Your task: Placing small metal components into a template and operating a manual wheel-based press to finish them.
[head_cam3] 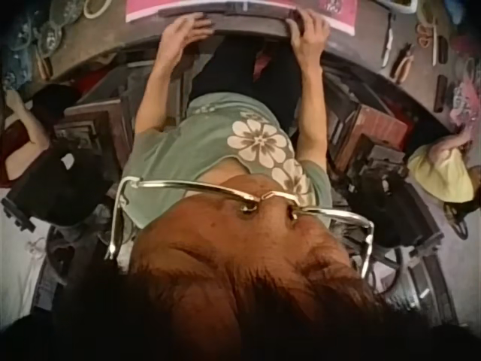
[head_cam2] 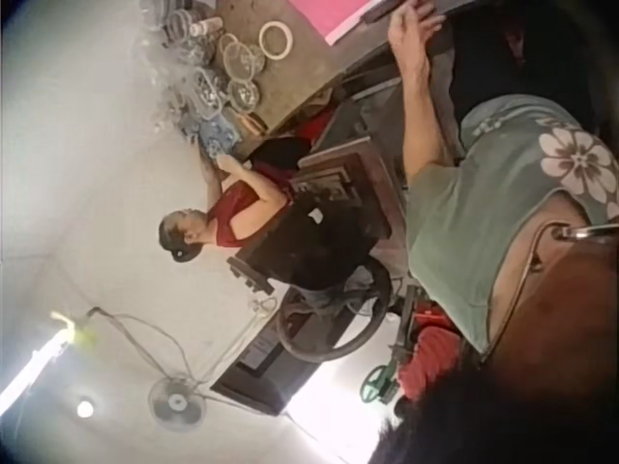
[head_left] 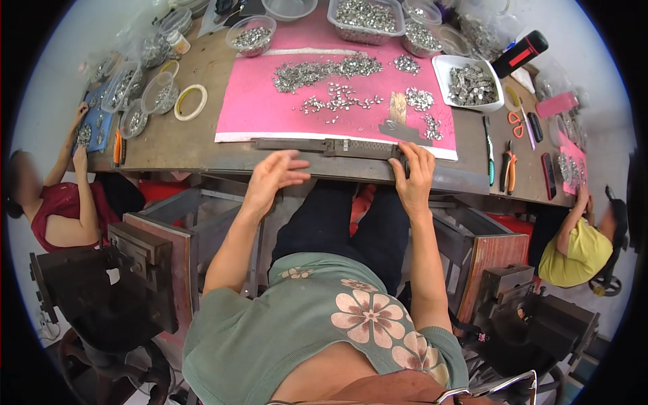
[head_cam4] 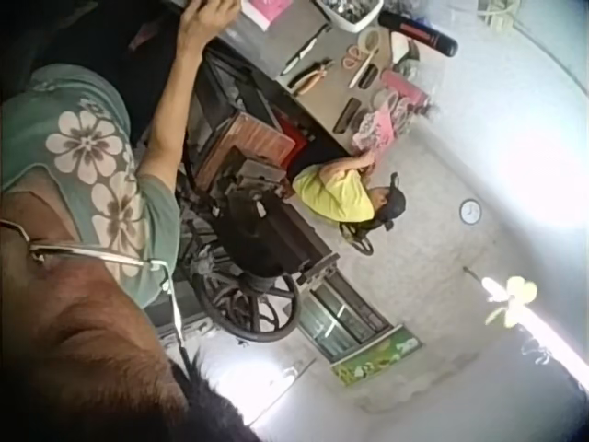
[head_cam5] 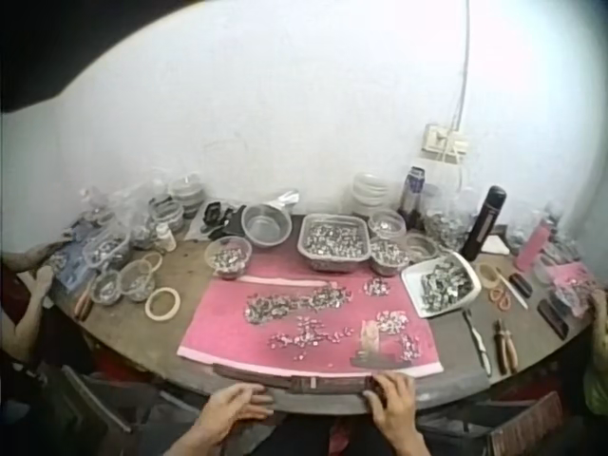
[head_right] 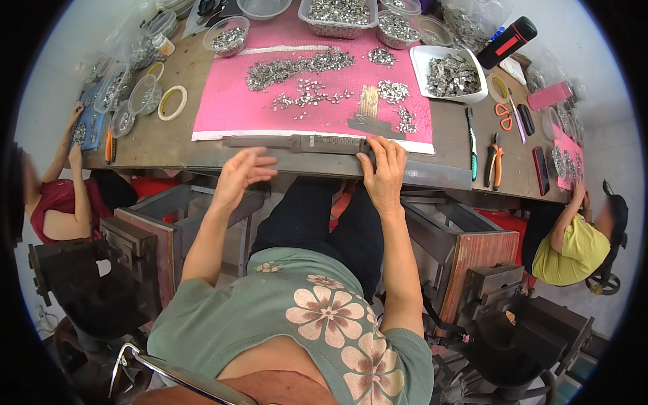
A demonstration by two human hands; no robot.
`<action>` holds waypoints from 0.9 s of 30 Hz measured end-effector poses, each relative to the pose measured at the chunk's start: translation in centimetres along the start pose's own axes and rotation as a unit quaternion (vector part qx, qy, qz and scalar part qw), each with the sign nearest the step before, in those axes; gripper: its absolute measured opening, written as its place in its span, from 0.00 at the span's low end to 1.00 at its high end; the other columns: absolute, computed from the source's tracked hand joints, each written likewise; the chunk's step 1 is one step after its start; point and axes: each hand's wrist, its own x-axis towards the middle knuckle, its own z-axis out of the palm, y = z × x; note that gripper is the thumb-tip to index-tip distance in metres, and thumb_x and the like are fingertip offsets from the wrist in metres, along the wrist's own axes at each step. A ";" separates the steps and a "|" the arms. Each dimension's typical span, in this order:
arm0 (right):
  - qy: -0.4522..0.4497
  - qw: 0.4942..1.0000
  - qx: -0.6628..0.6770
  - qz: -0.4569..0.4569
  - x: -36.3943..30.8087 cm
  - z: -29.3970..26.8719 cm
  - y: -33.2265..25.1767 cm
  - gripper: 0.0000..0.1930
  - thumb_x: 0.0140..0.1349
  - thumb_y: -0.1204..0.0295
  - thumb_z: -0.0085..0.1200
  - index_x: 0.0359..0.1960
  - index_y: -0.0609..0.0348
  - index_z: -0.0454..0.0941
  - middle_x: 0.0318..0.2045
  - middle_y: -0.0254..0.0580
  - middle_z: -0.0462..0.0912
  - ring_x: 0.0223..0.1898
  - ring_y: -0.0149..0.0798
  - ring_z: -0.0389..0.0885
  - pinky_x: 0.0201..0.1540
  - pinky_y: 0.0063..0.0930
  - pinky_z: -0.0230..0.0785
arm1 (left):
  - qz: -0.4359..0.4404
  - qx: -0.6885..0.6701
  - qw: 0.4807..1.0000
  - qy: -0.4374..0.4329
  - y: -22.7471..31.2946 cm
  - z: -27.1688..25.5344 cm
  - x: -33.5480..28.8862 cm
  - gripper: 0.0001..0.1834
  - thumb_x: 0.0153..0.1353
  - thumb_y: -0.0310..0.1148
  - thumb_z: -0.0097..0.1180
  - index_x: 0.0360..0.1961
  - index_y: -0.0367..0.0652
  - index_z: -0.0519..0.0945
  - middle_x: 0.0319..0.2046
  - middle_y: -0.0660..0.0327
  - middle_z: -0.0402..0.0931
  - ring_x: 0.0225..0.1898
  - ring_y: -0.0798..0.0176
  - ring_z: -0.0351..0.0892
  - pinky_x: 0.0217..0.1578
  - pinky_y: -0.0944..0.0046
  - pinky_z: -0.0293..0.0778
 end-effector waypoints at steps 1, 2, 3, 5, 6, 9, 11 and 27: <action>-0.004 1.000 -0.008 0.001 0.2 -0.2 -0.1 0.21 0.56 0.73 0.69 0.52 0.58 0.81 0.50 0.40 0.81 0.53 0.48 0.75 0.58 0.43 0.64 | -0.014 0.072 0.997 -0.030 0.2 0.2 -0.2 0.20 0.79 0.40 0.44 0.56 0.33 0.77 0.50 0.50 0.83 0.49 0.57 0.86 0.50 0.62 0.80; -0.003 1.000 -0.008 0.001 0.5 -0.3 -0.1 0.21 0.56 0.73 0.69 0.52 0.58 0.81 0.50 0.40 0.81 0.53 0.48 0.75 0.58 0.43 0.64 | -0.010 0.098 0.993 -0.072 1.2 1.1 -0.5 0.16 0.77 0.36 0.49 0.52 0.34 0.80 0.47 0.53 0.85 0.47 0.61 0.86 0.50 0.65 0.79; -0.003 1.000 -0.014 -0.017 0.9 -0.4 -0.1 0.20 0.56 0.72 0.69 0.51 0.57 0.81 0.48 0.39 0.82 0.52 0.47 0.76 0.59 0.43 0.63 | 0.075 0.107 0.989 -0.072 2.1 2.6 -0.8 0.14 0.76 0.33 0.51 0.52 0.34 0.80 0.46 0.54 0.85 0.47 0.62 0.86 0.50 0.66 0.79; 0.000 0.998 -0.029 -0.051 1.8 -0.5 0.1 0.15 0.58 0.72 0.66 0.47 0.57 0.83 0.45 0.37 0.84 0.51 0.45 0.78 0.59 0.41 0.61 | 0.243 0.153 0.956 -0.059 6.5 6.2 -2.6 0.11 0.73 0.25 0.53 0.52 0.34 0.79 0.40 0.56 0.84 0.44 0.63 0.84 0.50 0.64 0.78; 0.003 0.997 -0.037 -0.070 2.4 -0.4 -0.1 0.11 0.60 0.73 0.65 0.45 0.57 0.84 0.43 0.37 0.85 0.50 0.44 0.79 0.59 0.40 0.61 | 0.361 0.113 0.923 -0.067 8.7 7.3 -3.4 0.11 0.72 0.23 0.51 0.53 0.35 0.79 0.39 0.56 0.84 0.42 0.62 0.84 0.50 0.60 0.78; -0.031 0.995 -0.049 -0.087 3.5 0.3 -0.3 0.06 0.60 0.75 0.64 0.39 0.57 0.84 0.37 0.36 0.85 0.44 0.43 0.80 0.59 0.41 0.62 | 0.654 -0.010 0.741 -0.154 14.6 9.6 -4.5 0.09 0.69 0.26 0.55 0.49 0.43 0.78 0.34 0.56 0.81 0.35 0.56 0.81 0.47 0.49 0.75; -0.046 0.992 -0.050 -0.110 3.5 0.4 0.2 0.04 0.60 0.77 0.62 0.37 0.58 0.82 0.33 0.37 0.82 0.41 0.43 0.79 0.58 0.43 0.64 | 0.668 -0.006 0.736 -0.109 16.6 11.3 -7.1 0.10 0.69 0.33 0.58 0.49 0.46 0.77 0.28 0.62 0.77 0.34 0.58 0.80 0.47 0.52 0.73; 0.026 0.989 -0.005 -0.147 7.4 -0.2 2.3 0.07 0.58 0.81 0.60 0.38 0.58 0.78 0.33 0.41 0.80 0.40 0.47 0.79 0.49 0.42 0.65 | 0.721 -0.049 0.686 -0.085 15.9 14.2 -9.2 0.20 0.66 0.34 0.66 0.58 0.66 0.79 0.39 0.81 0.77 0.42 0.81 0.74 0.54 0.68 0.64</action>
